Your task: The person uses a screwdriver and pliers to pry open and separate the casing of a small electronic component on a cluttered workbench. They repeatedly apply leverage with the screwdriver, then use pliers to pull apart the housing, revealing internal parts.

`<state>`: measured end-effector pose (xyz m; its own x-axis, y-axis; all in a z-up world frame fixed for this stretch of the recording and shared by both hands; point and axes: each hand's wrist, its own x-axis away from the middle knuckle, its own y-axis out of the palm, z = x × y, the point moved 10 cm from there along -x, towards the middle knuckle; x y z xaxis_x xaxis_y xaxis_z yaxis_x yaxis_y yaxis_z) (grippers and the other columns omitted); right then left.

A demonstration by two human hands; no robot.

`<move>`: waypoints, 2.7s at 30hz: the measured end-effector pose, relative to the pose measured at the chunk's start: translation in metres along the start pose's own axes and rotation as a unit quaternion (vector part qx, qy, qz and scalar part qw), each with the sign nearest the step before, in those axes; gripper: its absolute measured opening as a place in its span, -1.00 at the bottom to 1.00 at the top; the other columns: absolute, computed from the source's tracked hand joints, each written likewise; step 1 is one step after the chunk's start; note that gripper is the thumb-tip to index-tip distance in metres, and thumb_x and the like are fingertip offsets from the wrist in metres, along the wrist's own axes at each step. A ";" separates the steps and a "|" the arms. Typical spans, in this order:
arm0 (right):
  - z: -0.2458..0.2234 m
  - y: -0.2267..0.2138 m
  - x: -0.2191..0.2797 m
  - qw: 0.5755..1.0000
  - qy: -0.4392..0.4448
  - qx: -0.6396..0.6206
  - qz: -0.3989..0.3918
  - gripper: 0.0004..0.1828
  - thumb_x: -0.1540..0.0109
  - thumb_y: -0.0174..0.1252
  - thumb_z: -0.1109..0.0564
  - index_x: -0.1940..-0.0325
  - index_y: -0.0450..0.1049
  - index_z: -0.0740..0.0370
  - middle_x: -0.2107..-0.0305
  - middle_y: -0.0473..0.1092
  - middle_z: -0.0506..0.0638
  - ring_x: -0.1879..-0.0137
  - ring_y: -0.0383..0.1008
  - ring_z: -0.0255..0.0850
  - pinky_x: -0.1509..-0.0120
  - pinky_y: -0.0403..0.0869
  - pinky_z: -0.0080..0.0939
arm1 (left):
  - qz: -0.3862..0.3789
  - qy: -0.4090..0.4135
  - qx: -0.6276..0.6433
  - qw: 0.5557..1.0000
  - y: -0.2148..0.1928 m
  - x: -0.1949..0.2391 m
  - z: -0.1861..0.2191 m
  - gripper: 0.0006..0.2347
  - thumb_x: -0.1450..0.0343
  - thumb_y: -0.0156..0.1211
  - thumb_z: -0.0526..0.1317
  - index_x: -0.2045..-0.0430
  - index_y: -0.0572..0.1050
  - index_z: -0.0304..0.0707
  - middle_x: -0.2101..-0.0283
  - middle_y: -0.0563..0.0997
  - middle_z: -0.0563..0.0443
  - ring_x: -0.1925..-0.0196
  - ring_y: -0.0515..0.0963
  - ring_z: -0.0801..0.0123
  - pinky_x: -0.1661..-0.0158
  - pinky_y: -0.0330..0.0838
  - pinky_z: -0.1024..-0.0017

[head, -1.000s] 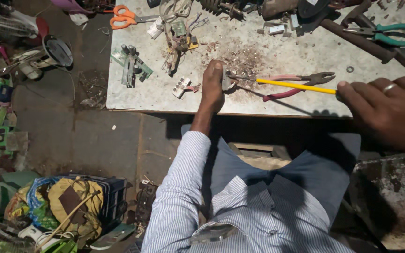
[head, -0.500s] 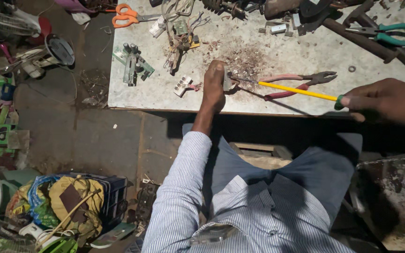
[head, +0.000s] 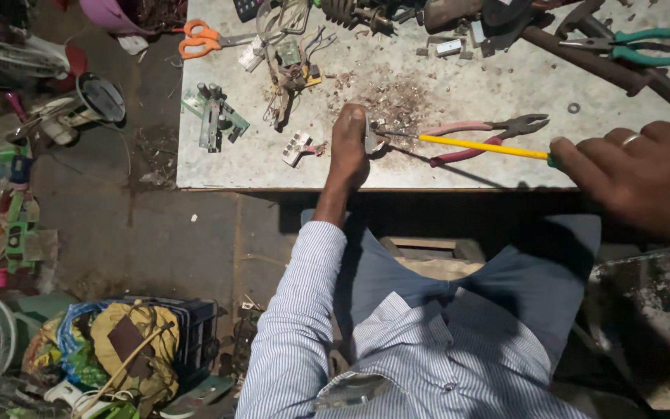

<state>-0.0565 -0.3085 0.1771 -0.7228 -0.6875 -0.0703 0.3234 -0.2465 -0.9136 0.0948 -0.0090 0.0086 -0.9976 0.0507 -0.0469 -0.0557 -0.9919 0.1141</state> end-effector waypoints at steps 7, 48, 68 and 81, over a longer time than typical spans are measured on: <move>0.046 0.117 0.030 0.678 0.422 -0.538 -0.269 -0.51 -0.29 0.18 -0.13 -0.22 0.55 0.15 0.40 0.51 0.08 0.35 0.59 -0.10 0.13 0.49 -0.19 | 0.002 0.002 0.026 1.000 0.001 -0.001 0.000 -0.69 -0.58 -0.06 0.03 0.24 0.42 -0.27 0.42 0.38 0.09 0.42 0.40 0.45 0.39 0.39 0.43; 0.005 -0.002 -0.006 0.998 -0.009 -0.065 -0.011 -0.36 -0.09 0.26 0.03 -0.29 0.49 0.03 0.15 0.58 -0.07 0.15 0.58 -0.23 0.19 0.51 -0.23 | 0.018 -0.067 0.136 0.988 -0.004 -0.003 -0.024 -0.75 -0.56 -0.08 -0.03 0.27 0.40 -0.23 0.43 0.39 0.04 0.46 0.46 0.38 0.45 0.48 0.36; -0.007 0.039 -0.002 0.991 0.000 0.029 -0.130 -0.54 -0.24 0.11 -0.17 -0.05 0.53 0.17 0.54 0.42 -0.07 0.49 0.51 -0.23 0.38 0.43 -0.23 | 0.004 0.026 -0.006 1.000 -0.007 -0.001 0.003 -0.61 -0.61 -0.14 0.12 0.23 0.41 -0.27 0.37 0.41 0.06 0.37 0.41 0.47 0.34 0.37 0.45; -0.002 0.114 0.039 0.539 0.444 -0.598 -0.393 -0.57 -0.40 0.11 -0.12 -0.12 0.60 0.25 0.47 0.44 0.21 0.46 0.27 -0.12 0.30 0.29 -0.04 | -0.006 -0.003 0.102 0.995 -0.004 -0.001 -0.004 -0.64 -0.58 -0.04 0.10 0.22 0.41 -0.27 0.38 0.41 0.05 0.37 0.48 0.40 0.33 0.48 0.37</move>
<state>-0.0489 -0.3623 0.0697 -0.5283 0.0378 0.8482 -0.5376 0.7583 -0.3687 0.0957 -0.0060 0.0042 -0.9970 0.0642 -0.0439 -0.0748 -0.9470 0.3124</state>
